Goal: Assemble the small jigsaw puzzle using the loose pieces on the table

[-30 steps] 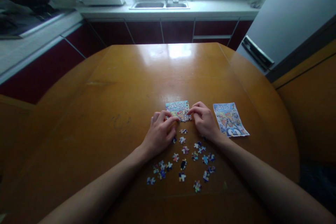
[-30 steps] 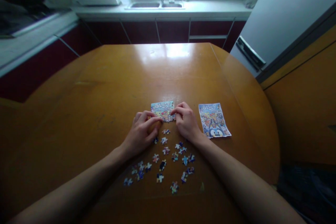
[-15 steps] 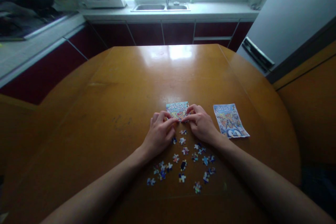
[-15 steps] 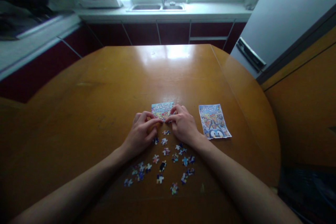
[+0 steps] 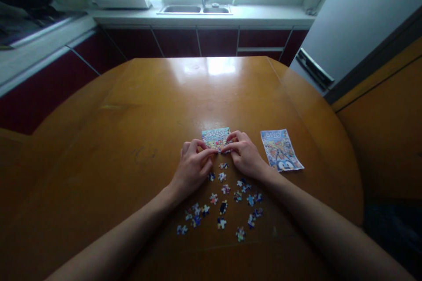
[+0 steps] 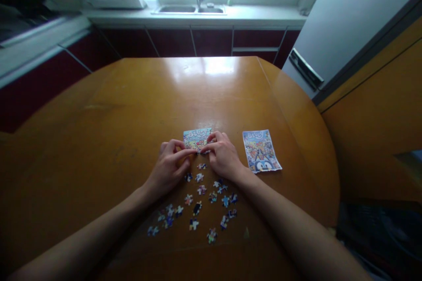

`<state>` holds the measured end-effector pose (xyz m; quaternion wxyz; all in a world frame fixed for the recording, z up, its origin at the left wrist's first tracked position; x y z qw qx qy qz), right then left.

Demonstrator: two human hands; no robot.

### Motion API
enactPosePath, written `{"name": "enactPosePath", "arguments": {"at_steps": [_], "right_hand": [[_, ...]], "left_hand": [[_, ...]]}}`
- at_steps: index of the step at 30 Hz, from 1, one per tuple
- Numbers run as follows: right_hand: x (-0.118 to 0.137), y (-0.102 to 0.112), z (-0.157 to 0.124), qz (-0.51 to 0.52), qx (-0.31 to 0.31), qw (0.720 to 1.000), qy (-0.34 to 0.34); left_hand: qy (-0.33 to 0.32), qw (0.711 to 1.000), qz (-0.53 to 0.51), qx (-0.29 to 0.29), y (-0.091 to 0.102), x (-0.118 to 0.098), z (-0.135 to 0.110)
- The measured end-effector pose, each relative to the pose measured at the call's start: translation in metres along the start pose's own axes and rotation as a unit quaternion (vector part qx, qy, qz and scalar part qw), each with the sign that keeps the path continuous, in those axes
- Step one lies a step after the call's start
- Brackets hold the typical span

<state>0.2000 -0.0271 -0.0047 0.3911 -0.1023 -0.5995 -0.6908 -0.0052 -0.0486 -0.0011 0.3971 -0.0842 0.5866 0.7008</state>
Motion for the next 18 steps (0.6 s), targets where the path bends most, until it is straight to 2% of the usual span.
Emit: {"name": "enactPosePath", "arguments": {"at_steps": [7, 14, 18], "right_hand": [[-0.0006, -0.0009, -0.0010, -0.001, -0.003, 1.000, 0.019], [0.0021, -0.0001, 0.0007, -0.019, 0.009, 1.000, 0.009], [0.0045, -0.0024, 0.0000, -0.003, 0.015, 1.000, -0.015]], "left_hand": [[0.002, 1.000, 0.009, 0.001, 0.0001, 0.0011, 0.0000], [0.010, 1.000, 0.020, 0.009, 0.0001, 0.0010, 0.0004], [0.005, 1.000, -0.012, 0.004, 0.0020, -0.0043, 0.0023]]}}
Point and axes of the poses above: each hand's wrist, its own z-axis towards the middle knuckle, its own y-axis out of the back of the hand, x = y × z, the point moved 1 cm from there along z, towards the middle knuckle, and after that the axes turned 7 degrees about -z, right-handed, at the moved point
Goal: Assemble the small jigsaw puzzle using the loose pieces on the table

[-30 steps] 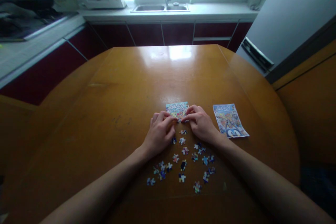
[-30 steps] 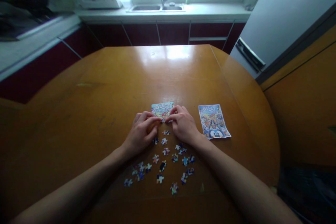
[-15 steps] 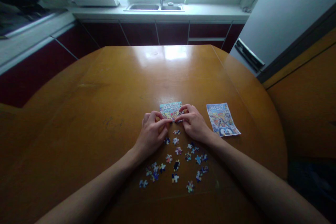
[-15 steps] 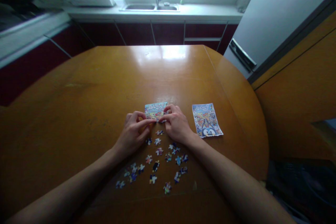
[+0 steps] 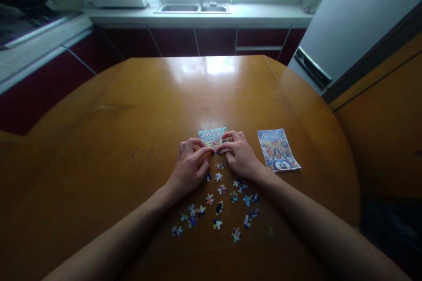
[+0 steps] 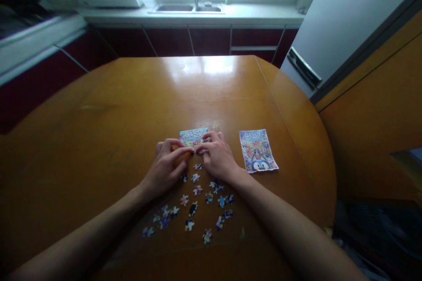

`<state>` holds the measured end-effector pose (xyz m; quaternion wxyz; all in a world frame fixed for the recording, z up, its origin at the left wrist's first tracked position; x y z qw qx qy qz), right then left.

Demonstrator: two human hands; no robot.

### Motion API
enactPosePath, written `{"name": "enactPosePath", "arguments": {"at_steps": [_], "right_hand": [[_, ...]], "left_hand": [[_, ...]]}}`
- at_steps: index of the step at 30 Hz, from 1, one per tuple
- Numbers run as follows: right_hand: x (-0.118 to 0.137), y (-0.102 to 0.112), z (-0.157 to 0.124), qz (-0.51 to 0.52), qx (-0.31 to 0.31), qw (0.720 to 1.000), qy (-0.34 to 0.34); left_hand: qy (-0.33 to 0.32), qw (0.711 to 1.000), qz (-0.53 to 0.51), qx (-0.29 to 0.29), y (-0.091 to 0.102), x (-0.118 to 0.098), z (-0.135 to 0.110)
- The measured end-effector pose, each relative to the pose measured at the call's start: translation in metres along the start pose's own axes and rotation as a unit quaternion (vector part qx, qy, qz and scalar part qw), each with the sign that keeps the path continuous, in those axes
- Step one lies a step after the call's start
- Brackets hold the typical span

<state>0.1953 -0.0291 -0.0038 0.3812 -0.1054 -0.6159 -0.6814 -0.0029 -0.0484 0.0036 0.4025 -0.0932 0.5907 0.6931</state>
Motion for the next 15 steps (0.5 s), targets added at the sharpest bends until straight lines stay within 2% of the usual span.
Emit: {"name": "enactPosePath", "arguments": {"at_steps": [3, 7, 11, 15], "right_hand": [[0.003, 0.000, 0.000, 0.038, -0.013, 0.999, -0.010], [0.002, 0.006, 0.002, 0.132, -0.085, 0.986, -0.048], [-0.010, 0.013, 0.006, 0.172, -0.163, 0.965, -0.116], [-0.021, 0.013, 0.008, 0.156, -0.179, 0.959, -0.152]], "left_hand": [[0.035, 0.997, -0.049, -0.053, 0.002, 0.001, 0.001], [0.086, 0.983, -0.104, -0.127, 0.005, 0.009, 0.001], [0.094, 0.976, -0.135, -0.142, 0.006, 0.010, 0.002], [0.092, 0.974, -0.143, -0.148, 0.007, 0.008, 0.002]]}}
Point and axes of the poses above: each hand's wrist, its own z-axis towards the middle knuckle, its own y-axis out of the back of the hand, x = y × z, the point moved 1 cm from there along z, towards the middle knuckle, and after that the axes turned 7 degrees about -z, right-handed, at the moved point
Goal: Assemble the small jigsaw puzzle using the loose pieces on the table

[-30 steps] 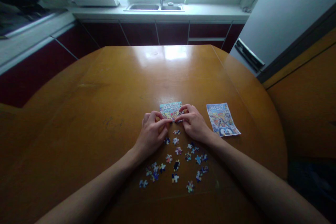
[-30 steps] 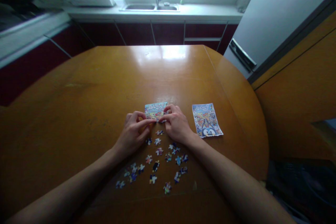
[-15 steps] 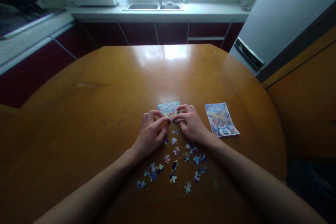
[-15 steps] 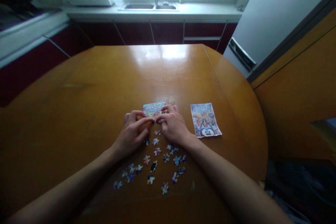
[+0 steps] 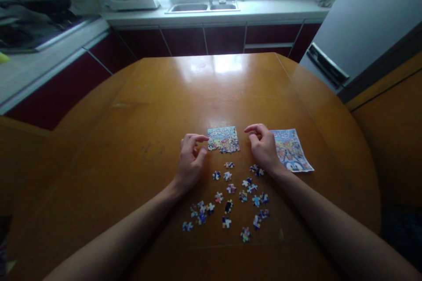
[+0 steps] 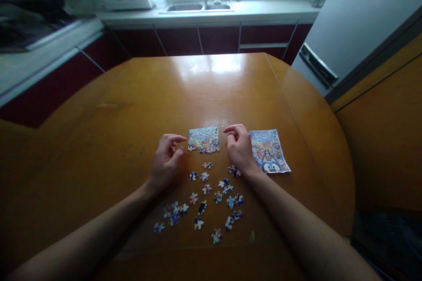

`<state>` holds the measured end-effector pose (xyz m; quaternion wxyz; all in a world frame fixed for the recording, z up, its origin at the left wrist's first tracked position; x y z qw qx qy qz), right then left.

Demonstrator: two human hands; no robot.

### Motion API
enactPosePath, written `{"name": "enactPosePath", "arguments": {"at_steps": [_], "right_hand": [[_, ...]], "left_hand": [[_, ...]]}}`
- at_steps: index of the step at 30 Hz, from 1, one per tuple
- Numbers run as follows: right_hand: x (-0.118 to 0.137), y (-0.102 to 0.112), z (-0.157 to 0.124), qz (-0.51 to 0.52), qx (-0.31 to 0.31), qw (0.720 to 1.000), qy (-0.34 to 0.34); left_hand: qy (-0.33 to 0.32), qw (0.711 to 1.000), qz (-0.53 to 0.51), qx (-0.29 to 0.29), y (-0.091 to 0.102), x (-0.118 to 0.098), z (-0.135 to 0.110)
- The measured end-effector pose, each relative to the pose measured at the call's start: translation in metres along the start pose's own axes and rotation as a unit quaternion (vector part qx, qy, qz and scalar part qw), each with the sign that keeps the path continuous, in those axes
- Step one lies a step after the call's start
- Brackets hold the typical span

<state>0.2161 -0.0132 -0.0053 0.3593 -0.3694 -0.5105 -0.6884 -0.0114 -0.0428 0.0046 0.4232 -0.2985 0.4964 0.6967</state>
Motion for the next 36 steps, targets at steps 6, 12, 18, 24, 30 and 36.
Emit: {"name": "enactPosePath", "arguments": {"at_steps": [6, 12, 18, 24, 30, 36], "right_hand": [[-0.004, -0.003, 0.001, -0.042, 0.052, 0.997, 0.044], [0.007, 0.008, -0.002, -0.057, 0.069, 0.995, 0.045], [0.021, 0.028, -0.014, -0.170, 0.155, 0.968, 0.095], [0.016, 0.038, -0.017, -0.290, 0.181, 0.933, 0.110], [0.013, 0.038, -0.020, -0.317, 0.214, 0.918, 0.106], [0.034, 0.036, -0.027, -0.298, 0.225, 0.913, 0.163]], "left_hand": [[0.002, 1.000, 0.000, 0.003, 0.000, 0.001, 0.001], [-0.003, 1.000, -0.004, 0.004, 0.000, 0.001, 0.001], [0.000, 1.000, -0.007, 0.007, -0.001, 0.003, 0.000], [-0.004, 1.000, -0.005, 0.008, -0.001, 0.002, 0.000], [-0.012, 1.000, -0.007, 0.011, -0.002, 0.003, -0.001], [-0.014, 1.000, -0.011, 0.012, -0.002, 0.002, -0.001]]}}
Point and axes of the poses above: each hand's wrist, its own z-axis towards the middle knuckle, its own y-axis out of the back of the hand, x = y × z, the point moved 1 cm from there along z, towards the middle knuckle, and after that the axes turned 7 degrees about -z, right-handed, at the moved point
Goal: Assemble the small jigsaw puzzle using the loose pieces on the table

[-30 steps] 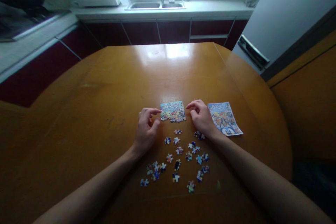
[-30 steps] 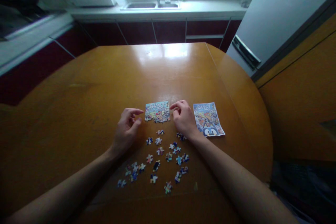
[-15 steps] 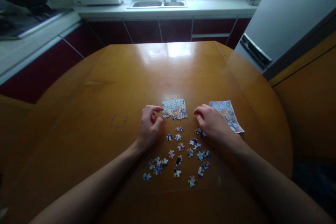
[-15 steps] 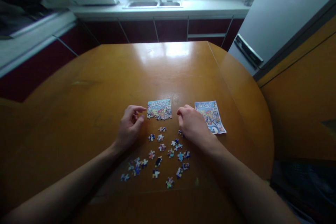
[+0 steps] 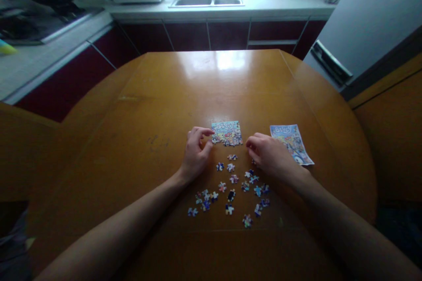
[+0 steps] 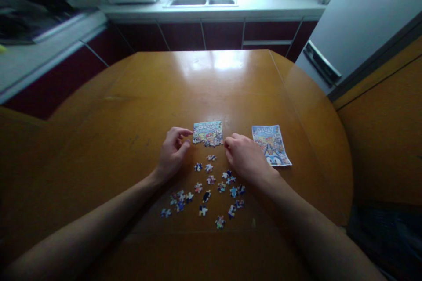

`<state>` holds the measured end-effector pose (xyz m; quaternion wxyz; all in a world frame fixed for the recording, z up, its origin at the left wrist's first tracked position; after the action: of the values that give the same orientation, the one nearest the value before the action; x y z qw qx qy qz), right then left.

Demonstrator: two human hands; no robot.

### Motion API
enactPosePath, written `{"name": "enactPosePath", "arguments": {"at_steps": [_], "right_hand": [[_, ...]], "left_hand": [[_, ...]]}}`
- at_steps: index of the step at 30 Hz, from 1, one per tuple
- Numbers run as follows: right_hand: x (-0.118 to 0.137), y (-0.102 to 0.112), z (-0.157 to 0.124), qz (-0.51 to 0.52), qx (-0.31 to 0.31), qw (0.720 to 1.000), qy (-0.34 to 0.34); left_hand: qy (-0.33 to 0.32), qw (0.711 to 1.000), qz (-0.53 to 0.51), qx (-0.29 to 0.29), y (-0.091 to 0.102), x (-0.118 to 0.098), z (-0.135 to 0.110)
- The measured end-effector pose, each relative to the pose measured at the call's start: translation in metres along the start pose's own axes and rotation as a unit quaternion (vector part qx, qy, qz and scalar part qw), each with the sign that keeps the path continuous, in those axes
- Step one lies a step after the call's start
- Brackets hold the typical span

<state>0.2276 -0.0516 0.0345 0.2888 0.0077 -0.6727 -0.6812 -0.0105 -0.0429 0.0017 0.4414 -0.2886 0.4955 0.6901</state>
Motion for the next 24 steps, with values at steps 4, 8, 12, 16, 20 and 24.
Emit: {"name": "enactPosePath", "arguments": {"at_steps": [4, 8, 12, 16, 20, 24], "right_hand": [[0.033, -0.005, -0.010, 0.080, 0.063, 0.985, 0.137], [0.058, -0.022, -0.023, 0.016, 0.076, 0.982, 0.173], [0.065, -0.032, -0.028, -0.017, 0.078, 0.982, 0.172], [0.063, -0.033, -0.028, -0.003, 0.083, 0.982, 0.172], [0.062, -0.033, -0.028, 0.040, 0.088, 0.983, 0.159], [0.064, -0.033, -0.029, 0.102, 0.087, 0.981, 0.142]], "left_hand": [[0.001, 1.000, -0.003, 0.000, 0.000, 0.000, 0.000], [-0.004, 1.000, -0.003, -0.003, 0.000, 0.000, -0.001], [-0.006, 1.000, -0.003, 0.000, -0.001, 0.000, -0.001], [-0.006, 1.000, -0.005, 0.000, -0.001, -0.001, -0.001], [-0.005, 1.000, -0.007, 0.004, -0.001, -0.001, -0.001], [-0.012, 1.000, -0.017, 0.016, -0.001, -0.003, -0.001]]}}
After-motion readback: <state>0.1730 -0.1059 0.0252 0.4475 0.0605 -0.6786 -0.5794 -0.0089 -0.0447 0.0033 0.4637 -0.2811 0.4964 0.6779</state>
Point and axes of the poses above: each hand's wrist, its own z-axis towards the middle knuckle, its own y-axis out of the back of the hand, x = y × z, the point moved 1 cm from there along z, towards the middle knuckle, and after that the axes turned 7 degrees about -z, right-handed, at the moved point
